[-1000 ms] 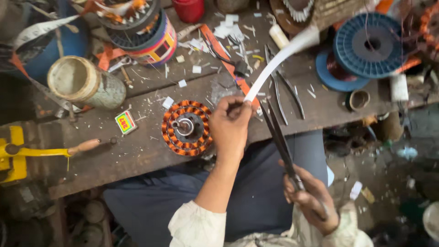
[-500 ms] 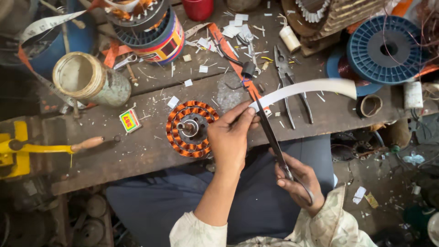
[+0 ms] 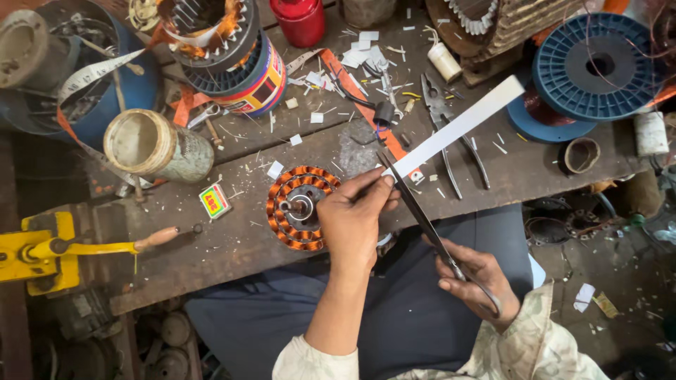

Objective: The person is assembling a motor component by inserting small white insulating pieces into the slots of a copper-wound rotor. They use scissors to cut the insulating material and pliers to adjust the copper windings. The person works methodically, placing each piece into the rotor slots.

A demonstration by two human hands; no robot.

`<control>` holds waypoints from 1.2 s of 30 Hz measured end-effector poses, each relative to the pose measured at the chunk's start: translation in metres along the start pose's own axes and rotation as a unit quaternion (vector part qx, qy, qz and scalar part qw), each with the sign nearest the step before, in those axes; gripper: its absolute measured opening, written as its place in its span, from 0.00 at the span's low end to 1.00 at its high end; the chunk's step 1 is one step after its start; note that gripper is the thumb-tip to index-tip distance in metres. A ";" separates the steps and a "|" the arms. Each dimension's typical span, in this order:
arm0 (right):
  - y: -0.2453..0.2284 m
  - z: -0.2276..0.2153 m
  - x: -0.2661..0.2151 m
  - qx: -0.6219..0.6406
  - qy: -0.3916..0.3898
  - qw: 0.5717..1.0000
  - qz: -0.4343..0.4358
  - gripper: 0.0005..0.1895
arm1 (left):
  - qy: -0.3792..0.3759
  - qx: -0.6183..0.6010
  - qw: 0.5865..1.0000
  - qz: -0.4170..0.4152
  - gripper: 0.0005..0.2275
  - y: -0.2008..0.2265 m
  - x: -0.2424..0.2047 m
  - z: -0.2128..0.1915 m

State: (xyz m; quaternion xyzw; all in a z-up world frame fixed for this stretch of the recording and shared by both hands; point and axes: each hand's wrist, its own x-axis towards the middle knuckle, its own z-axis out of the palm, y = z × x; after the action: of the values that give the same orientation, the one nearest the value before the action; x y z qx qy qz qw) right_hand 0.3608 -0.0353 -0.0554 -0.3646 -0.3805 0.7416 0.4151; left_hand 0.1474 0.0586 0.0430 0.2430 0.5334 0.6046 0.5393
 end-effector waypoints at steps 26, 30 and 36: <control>0.008 -0.004 0.004 -0.023 0.002 0.999 0.037 0.40 | 0.008 0.023 0.999 0.034 0.11 0.007 -0.008 0.002; -0.007 0.001 -0.003 -0.007 -0.025 1.000 0.013 0.40 | 0.004 0.017 0.999 0.035 0.11 0.010 -0.012 0.002; -0.004 0.004 -0.001 -0.079 0.003 0.997 0.022 0.40 | -0.006 0.028 0.998 0.049 0.11 0.010 -0.017 0.000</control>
State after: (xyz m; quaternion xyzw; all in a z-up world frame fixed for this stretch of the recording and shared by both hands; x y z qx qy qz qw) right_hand 0.3588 -0.0361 -0.0502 -0.4068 -0.4287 0.7172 0.3692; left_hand 0.1484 0.0441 0.0570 0.2872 0.5341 0.6141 0.5051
